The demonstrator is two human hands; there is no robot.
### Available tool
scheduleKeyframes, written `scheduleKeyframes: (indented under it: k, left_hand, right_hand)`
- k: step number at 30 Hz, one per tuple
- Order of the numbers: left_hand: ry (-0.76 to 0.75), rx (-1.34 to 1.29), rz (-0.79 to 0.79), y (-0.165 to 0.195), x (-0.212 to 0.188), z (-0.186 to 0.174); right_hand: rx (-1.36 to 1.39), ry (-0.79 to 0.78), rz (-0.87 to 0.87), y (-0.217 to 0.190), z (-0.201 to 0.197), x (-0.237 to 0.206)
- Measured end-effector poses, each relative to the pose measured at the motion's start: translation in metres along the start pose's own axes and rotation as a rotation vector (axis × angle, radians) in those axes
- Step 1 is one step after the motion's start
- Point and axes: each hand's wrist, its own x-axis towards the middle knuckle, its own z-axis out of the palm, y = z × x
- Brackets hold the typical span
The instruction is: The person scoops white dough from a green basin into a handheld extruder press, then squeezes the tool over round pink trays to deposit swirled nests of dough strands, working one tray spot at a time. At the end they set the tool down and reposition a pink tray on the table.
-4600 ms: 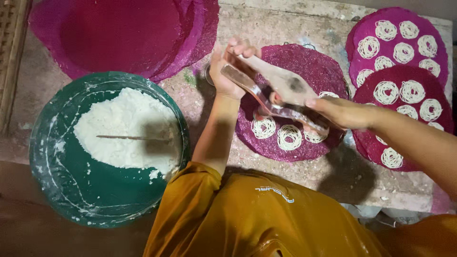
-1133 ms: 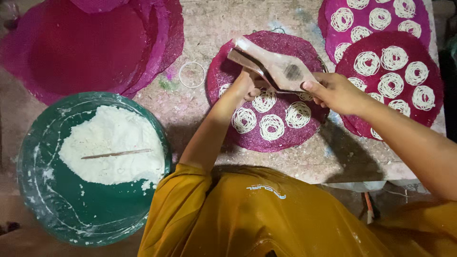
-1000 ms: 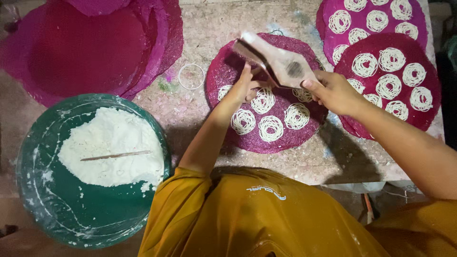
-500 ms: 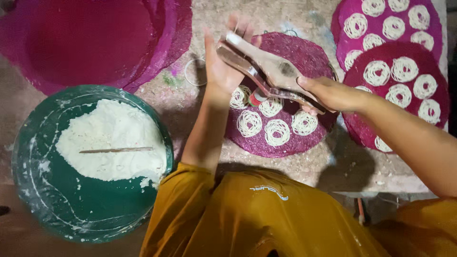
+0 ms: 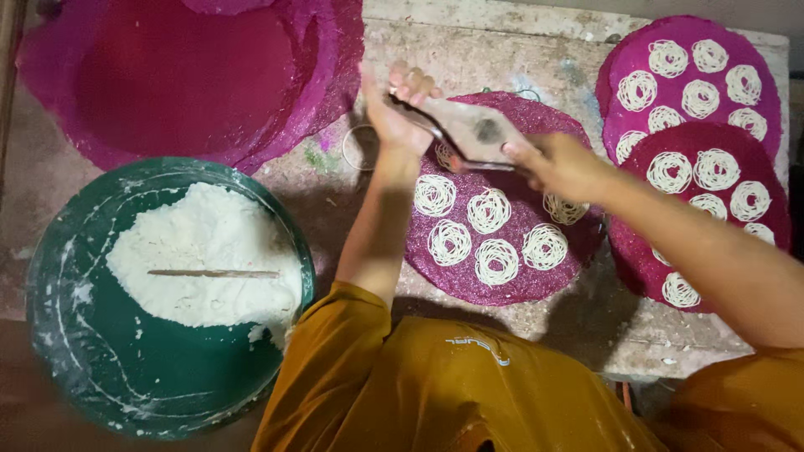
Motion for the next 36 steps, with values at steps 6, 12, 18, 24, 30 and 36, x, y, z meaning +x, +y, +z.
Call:
scheduleKeyframes:
  k: [6, 12, 18, 24, 30, 36]
  left_hand:
    - [-0.104, -0.017, 0.041, 0.007, 0.023, 0.008]
    - [-0.039, -0.109, -0.024, 0.004, 0.016, -0.008]
    - [-0.105, -0.072, 0.068, -0.009, 0.031, 0.019]
    - [0.366, 0.32, -0.277, 0.007, 0.014, 0.03]
    - [0.207, 0.932, -0.656, -0.007, -0.006, -0.018]
    - [-0.253, 1.745, 0.164, 0.006, -0.035, -0.023]
  right_hand:
    - [-0.029, 0.224, -0.116, -0.009, -0.008, 0.006]
    - [0.0, 0.033, 0.041, -0.006, -0.003, 0.007]
    - [-0.083, 0.267, -0.105, 0.006, -0.019, 0.014]
    - [0.163, 0.255, -0.168, 0.013, -0.014, 0.008]
    - [0.198, 0.368, -0.196, 0.028, -0.005, 0.018]
    - [0.25, 0.479, -0.22, 0.038, 0.003, 0.019]
